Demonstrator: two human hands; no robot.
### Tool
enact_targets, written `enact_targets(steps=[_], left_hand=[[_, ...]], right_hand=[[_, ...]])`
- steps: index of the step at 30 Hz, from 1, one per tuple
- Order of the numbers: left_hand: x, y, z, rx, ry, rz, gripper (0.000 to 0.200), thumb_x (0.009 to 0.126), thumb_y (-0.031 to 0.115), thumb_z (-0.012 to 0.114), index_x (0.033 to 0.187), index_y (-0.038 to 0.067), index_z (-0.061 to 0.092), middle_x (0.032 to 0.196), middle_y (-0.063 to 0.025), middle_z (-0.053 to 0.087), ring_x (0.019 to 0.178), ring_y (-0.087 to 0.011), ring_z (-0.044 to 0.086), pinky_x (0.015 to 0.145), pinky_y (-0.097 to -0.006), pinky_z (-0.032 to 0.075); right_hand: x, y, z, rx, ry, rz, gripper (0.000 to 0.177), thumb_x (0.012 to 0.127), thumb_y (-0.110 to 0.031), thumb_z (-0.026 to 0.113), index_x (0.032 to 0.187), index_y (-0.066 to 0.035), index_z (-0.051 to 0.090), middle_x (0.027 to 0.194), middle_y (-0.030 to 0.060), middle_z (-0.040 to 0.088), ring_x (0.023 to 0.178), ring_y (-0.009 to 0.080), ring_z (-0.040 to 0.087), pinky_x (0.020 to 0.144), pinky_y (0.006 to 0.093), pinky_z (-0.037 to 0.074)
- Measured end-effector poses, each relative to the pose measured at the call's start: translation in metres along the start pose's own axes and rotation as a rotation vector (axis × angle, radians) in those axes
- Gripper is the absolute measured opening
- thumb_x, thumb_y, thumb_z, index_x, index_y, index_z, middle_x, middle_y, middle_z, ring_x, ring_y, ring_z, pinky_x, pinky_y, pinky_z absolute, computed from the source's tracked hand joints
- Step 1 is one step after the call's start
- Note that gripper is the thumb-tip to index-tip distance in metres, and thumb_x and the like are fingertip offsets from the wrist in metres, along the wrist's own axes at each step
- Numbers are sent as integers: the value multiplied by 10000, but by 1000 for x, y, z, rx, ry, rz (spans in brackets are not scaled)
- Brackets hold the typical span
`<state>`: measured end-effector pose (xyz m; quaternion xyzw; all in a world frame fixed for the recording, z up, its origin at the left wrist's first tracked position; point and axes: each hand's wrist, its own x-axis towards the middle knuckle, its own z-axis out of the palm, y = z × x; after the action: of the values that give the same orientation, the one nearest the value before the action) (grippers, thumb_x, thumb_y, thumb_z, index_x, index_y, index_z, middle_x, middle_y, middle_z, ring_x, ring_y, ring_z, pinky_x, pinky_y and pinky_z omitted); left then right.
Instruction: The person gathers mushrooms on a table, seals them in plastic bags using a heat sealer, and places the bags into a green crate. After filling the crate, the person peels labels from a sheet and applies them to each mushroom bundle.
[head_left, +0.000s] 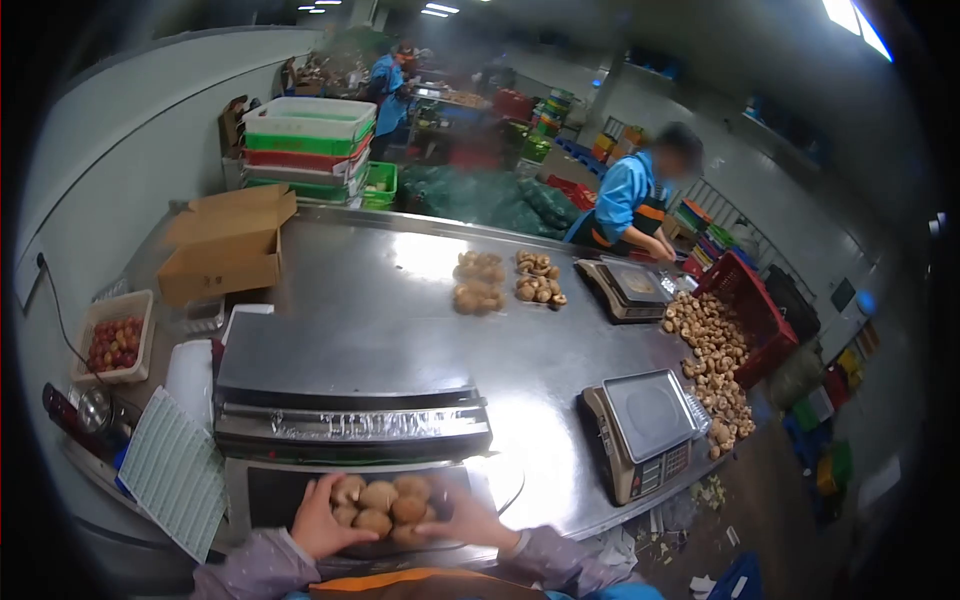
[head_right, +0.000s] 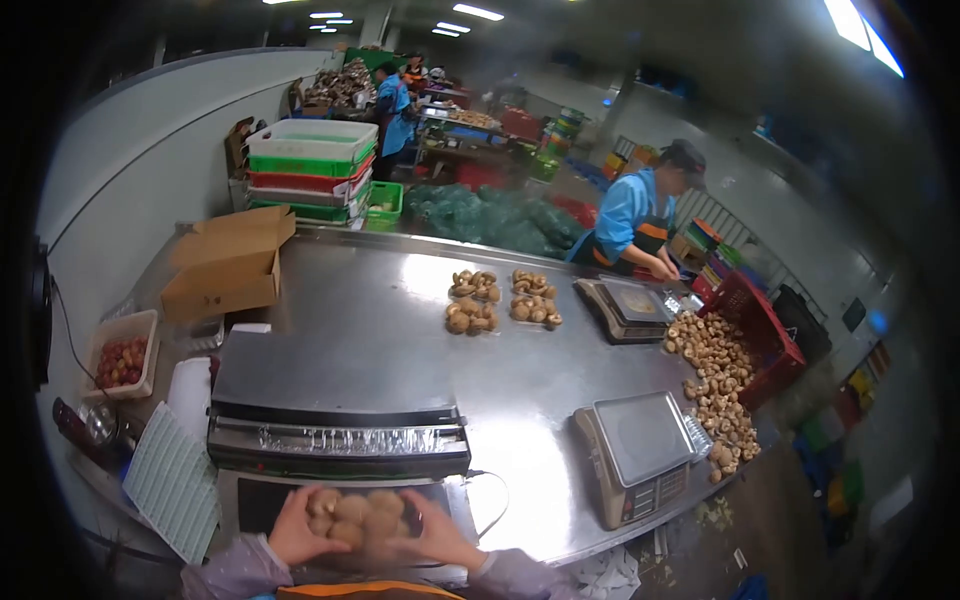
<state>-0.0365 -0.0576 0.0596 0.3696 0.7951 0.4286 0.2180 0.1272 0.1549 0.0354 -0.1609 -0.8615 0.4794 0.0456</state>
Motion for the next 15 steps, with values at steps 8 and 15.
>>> enact_targets(steps=[8,15], left_hand=[[163,34,-85,60,174,144,1003,483,332,874,1310,74,370,1190,-214,477,1130,-364,464,971,-398,393],[238,-39,-82,58,24,-45,961,527,363,863,1330,167,373,1181,-218,476,1101,-379,480,970,-410,397]], right_hand=[[180,-77,-106,92,-117,14,886,634,-388,817,1323,-20,397,1031,140,582,858,212,590,722,299,502],[274,-46,-89,-115,-279,104,799,729,-424,747,1318,-16,394,945,132,612,796,171,606,611,269,495]])
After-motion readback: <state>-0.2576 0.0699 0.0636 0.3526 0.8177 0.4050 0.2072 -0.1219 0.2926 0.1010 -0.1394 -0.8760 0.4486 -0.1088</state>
